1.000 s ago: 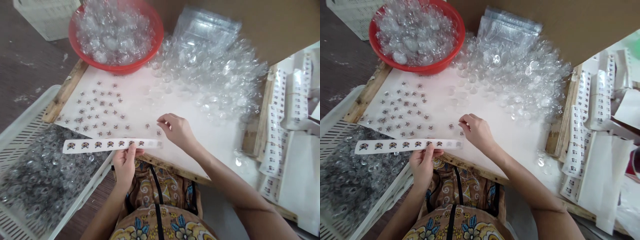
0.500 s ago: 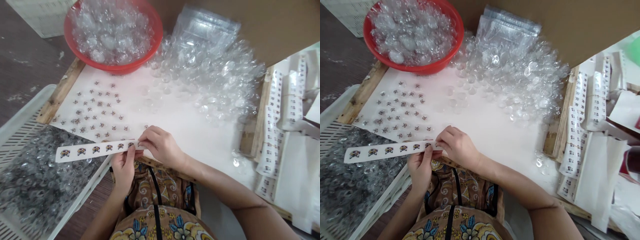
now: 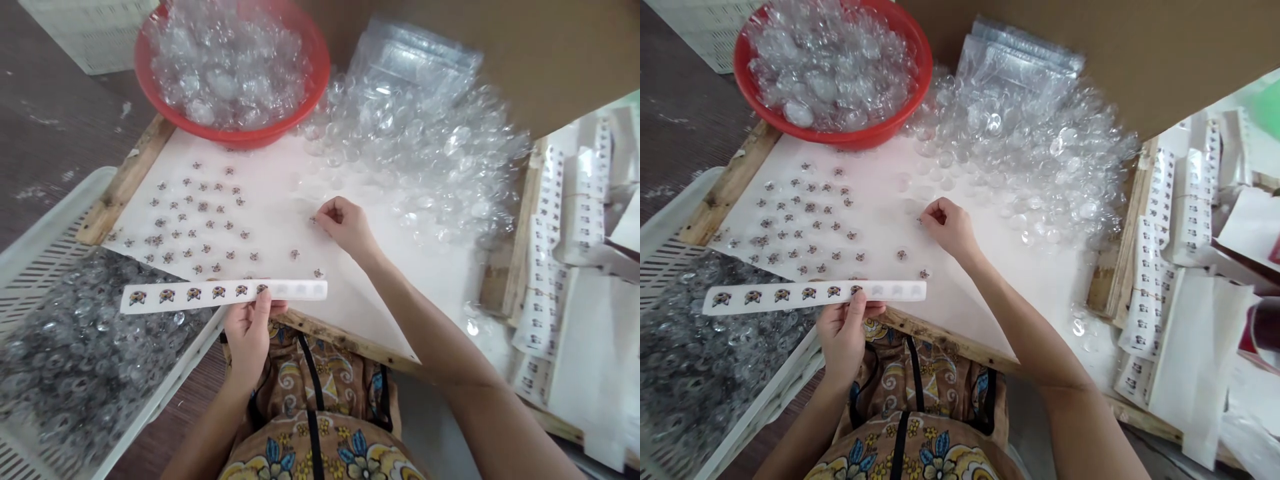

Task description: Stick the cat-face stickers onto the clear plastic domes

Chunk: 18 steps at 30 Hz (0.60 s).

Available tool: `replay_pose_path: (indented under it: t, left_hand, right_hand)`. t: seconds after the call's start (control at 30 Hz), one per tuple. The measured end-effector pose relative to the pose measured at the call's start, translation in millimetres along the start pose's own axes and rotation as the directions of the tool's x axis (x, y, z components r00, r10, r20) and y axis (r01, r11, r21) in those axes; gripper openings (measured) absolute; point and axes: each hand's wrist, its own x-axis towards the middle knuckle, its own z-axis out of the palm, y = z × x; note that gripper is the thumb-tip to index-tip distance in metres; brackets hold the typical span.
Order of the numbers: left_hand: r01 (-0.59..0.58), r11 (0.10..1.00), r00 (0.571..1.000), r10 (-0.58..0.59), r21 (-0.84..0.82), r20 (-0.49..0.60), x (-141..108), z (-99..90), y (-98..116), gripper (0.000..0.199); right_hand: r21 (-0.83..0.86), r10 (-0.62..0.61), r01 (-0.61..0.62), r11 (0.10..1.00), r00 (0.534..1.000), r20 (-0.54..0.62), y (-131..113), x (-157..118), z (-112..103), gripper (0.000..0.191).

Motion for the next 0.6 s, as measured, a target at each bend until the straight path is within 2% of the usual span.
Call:
replay_pose_path:
  t: [0.2,0.33,0.4,0.5,0.6]
  left_hand:
    - [-0.009,1.0,1.0,0.009,0.004,0.021,0,-0.9,0,0.032]
    - [-0.012,1.0,1.0,0.013,-0.014,0.026,0,-0.1,1,0.03]
    - [-0.009,1.0,1.0,0.009,-0.023,0.021,0,0.2,0,0.03]
    - [0.003,1.0,1.0,-0.003,-0.026,0.017,0,0.1,0,0.03]
    - [0.006,1.0,1.0,-0.006,-0.006,0.023,-1,-0.7,-1,0.031]
  right_hand:
    - [-0.106,-0.006,0.006,0.994,1.0,0.003,-5,3,8,0.004]
    - [-0.292,-0.14,0.137,0.947,0.99,0.01,-9,-2,13,0.005]
    - [-0.354,-0.176,0.181,0.918,0.983,0.046,-8,-9,14,0.006]
    - [-0.379,-0.149,0.188,0.906,0.98,0.129,-8,-27,10,0.01]
    - [-0.437,-0.166,0.222,0.872,0.973,0.162,-19,-43,2,0.016]
